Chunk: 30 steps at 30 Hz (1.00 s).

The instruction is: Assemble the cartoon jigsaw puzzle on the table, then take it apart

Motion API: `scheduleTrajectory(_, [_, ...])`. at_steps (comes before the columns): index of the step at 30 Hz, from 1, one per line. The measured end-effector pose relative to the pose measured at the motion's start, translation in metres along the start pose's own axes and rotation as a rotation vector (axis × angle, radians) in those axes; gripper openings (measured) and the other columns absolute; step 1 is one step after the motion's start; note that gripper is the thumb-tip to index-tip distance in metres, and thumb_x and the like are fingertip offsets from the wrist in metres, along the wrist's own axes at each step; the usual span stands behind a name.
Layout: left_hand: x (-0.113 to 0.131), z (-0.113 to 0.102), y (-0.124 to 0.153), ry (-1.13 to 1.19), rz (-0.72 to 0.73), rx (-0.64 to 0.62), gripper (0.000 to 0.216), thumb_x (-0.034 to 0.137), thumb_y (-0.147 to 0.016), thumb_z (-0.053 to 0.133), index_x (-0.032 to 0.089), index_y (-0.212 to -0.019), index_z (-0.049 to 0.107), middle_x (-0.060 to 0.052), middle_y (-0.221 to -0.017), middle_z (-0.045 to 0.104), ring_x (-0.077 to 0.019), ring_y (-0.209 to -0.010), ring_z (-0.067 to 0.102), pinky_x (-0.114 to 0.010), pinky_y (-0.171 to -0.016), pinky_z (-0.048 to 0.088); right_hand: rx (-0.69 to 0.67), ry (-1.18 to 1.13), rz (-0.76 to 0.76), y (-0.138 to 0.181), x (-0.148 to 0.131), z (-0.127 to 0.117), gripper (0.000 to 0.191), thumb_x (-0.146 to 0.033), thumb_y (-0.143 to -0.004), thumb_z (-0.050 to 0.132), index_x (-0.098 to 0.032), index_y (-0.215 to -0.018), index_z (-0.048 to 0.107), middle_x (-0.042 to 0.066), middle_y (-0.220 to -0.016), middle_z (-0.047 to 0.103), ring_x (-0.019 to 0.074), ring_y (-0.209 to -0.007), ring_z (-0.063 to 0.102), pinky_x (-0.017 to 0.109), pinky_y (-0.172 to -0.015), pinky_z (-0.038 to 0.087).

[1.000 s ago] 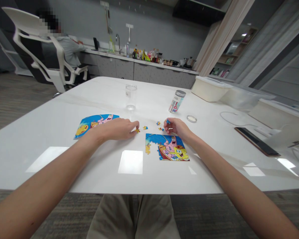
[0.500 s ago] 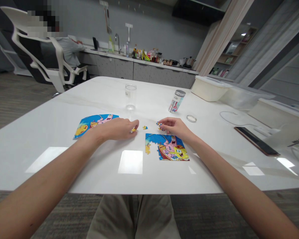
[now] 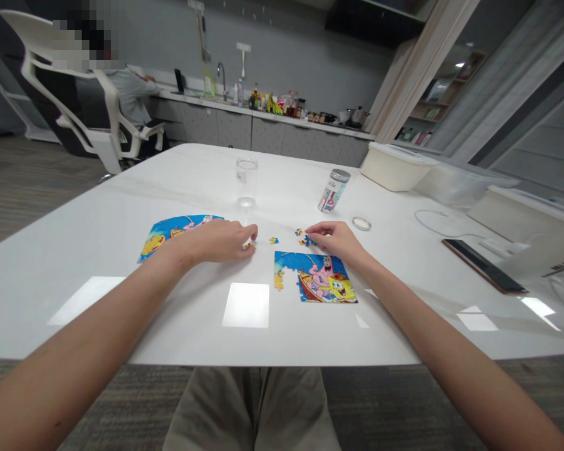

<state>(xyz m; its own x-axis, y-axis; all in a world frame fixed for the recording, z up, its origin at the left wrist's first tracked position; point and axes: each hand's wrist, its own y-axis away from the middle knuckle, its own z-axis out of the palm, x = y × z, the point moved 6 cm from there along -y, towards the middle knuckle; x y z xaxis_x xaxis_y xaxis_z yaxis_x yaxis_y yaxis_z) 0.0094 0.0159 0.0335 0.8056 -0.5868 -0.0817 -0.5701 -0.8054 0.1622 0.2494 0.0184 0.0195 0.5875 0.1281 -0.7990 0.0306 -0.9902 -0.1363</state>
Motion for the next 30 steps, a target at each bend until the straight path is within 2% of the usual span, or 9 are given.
scheduleTrajectory(4, [0.000,-0.004,0.003,-0.002,-0.007,-0.010,0.046,0.049,-0.089,0.038,0.021,-0.118,0.058,-0.013,-0.094,0.069,-0.0255,-0.079,0.066,-0.034,-0.070,0.045,0.134,0.139,-0.097,-0.002,0.000,-0.011,0.010,-0.021,-0.072,0.065,-0.019,-0.077,0.072,0.003,-0.073,0.070,0.0167,-0.068,0.060,0.029,-0.068,0.046])
scheduleTrajectory(6, [0.000,-0.003,0.002,-0.006,-0.007,-0.006,0.045,0.049,-0.089,0.037,0.021,-0.115,0.060,-0.012,-0.091,0.069,-0.0251,-0.077,0.066,-0.034,-0.069,0.045,0.172,0.170,-0.090,-0.004,0.004,-0.015,0.009,-0.020,-0.071,0.064,-0.019,-0.077,0.070,0.003,-0.074,0.070,0.0174,-0.069,0.060,0.030,-0.070,0.046])
scheduleTrajectory(14, [0.002,0.000,-0.002,-0.034,0.025,0.008,0.043,0.045,-0.092,0.031,0.021,-0.107,0.063,-0.011,-0.082,0.069,-0.0235,-0.072,0.065,-0.033,-0.067,0.044,0.211,0.161,-0.016,-0.008,0.017,-0.022,0.011,-0.022,-0.071,0.062,-0.018,-0.081,0.065,0.002,-0.074,0.067,0.0170,-0.069,0.060,0.030,-0.067,0.045])
scheduleTrajectory(21, [-0.004,-0.011,0.010,-0.050,0.027,0.003,0.041,0.045,-0.086,0.042,0.018,-0.109,0.062,-0.013,-0.089,0.070,-0.0259,-0.077,0.065,-0.035,-0.070,0.045,0.280,0.236,-0.030,-0.013,0.024,-0.035,0.013,-0.019,-0.074,0.060,-0.017,-0.086,0.065,0.003,-0.077,0.068,0.0170,-0.071,0.061,0.030,-0.071,0.045])
scheduleTrajectory(30, [0.002,-0.006,0.009,0.004,0.102,-0.010,0.036,0.041,-0.087,0.042,0.021,-0.109,0.063,-0.011,-0.089,0.069,-0.0265,-0.079,0.064,-0.035,-0.068,0.045,0.188,0.426,0.008,-0.012,0.027,-0.029,0.018,-0.015,-0.078,0.060,-0.015,-0.094,0.068,0.005,-0.084,0.069,0.0174,-0.076,0.062,0.028,-0.072,0.044])
